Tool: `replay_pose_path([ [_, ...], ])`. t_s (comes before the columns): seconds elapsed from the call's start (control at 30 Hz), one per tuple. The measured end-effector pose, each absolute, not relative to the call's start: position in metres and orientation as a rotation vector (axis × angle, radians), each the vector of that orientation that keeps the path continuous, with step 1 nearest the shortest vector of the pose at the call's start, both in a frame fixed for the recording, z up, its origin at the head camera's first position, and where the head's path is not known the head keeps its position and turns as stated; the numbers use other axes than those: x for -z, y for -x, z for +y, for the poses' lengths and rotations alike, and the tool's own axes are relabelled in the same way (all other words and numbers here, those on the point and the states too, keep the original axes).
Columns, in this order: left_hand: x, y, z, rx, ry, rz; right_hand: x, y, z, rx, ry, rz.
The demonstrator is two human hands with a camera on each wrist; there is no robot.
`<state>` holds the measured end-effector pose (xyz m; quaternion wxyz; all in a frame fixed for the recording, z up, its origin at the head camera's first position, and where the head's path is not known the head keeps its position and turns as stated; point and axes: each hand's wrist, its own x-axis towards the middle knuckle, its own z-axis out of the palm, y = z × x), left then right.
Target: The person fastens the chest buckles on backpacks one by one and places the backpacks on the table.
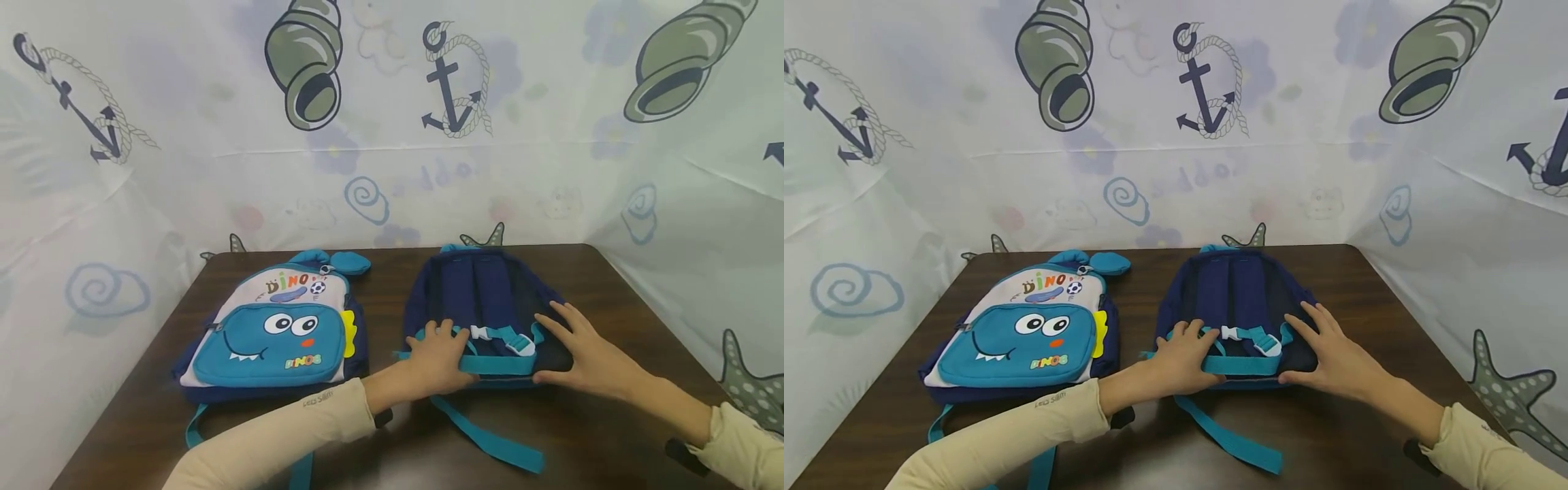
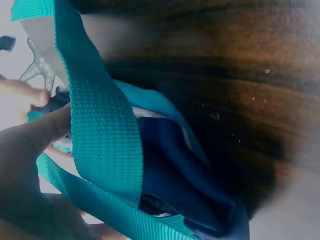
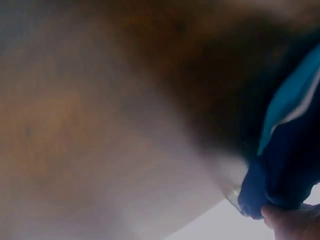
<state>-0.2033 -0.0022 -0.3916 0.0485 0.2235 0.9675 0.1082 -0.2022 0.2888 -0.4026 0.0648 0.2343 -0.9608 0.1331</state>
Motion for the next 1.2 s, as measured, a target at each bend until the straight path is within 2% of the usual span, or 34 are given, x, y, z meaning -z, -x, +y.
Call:
replay_pose_path([
  [0.47,0.389,0.197,0.0,-0.113,-0.687,3.0,0.439,0.204,0.287,-0.537,-0.674,-2.864],
  [0.97,0.391,0.196,0.0,-0.077,-0.687,3.001,0.44,0.202,0.287,-0.509,-0.651,-2.89],
  [1.2,0.39,0.198,-0.007,-0.121,-0.839,3.045,0.428,0.205,0.291,-0.445,-0.667,-2.865],
])
